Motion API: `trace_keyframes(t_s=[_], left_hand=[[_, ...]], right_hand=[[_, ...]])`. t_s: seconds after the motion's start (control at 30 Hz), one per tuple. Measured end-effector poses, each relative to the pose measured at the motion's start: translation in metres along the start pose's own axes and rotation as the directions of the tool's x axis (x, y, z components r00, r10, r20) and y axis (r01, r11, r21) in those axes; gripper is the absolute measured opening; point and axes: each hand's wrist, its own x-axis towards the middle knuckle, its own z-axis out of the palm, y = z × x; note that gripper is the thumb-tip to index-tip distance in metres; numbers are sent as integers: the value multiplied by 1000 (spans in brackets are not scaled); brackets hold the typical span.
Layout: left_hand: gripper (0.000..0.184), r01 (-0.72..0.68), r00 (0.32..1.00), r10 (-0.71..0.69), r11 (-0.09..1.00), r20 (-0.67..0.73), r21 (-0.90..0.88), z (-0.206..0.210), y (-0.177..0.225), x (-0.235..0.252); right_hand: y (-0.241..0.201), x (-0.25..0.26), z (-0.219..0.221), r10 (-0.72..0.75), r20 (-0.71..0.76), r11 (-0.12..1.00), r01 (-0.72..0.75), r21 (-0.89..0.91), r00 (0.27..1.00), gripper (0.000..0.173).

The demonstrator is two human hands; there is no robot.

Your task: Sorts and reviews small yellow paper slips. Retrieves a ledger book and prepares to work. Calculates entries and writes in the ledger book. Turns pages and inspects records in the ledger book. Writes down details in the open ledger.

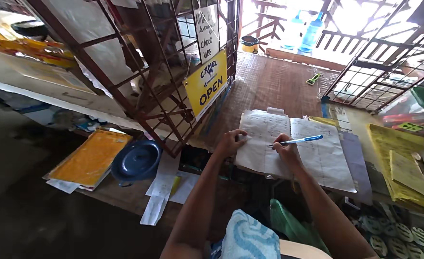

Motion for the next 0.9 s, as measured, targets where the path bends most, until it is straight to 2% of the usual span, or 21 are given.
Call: trace_keyframes(t_s=[0.2,0.47,0.67,0.9], left_hand=[[28,11,1000,-11,1000,7,6,-1,2,-1],[27,5,1000,-5,1000,2,13,0,1,0],[27,3,1000,-3,1000,0,12,0,1,-1],[27,-7,1000,7,1000,-5,5,0,-1,0]], right_hand=[[-1,0,13,1,-34,994,-5,-107,999,18],[1,0,12,-12,-12,989,10,-146,1000,17],[-3,-3,15,-56,11,948,56,-314,998,17],[-6,-3,15,-48,14,940,50,-339,999,17]])
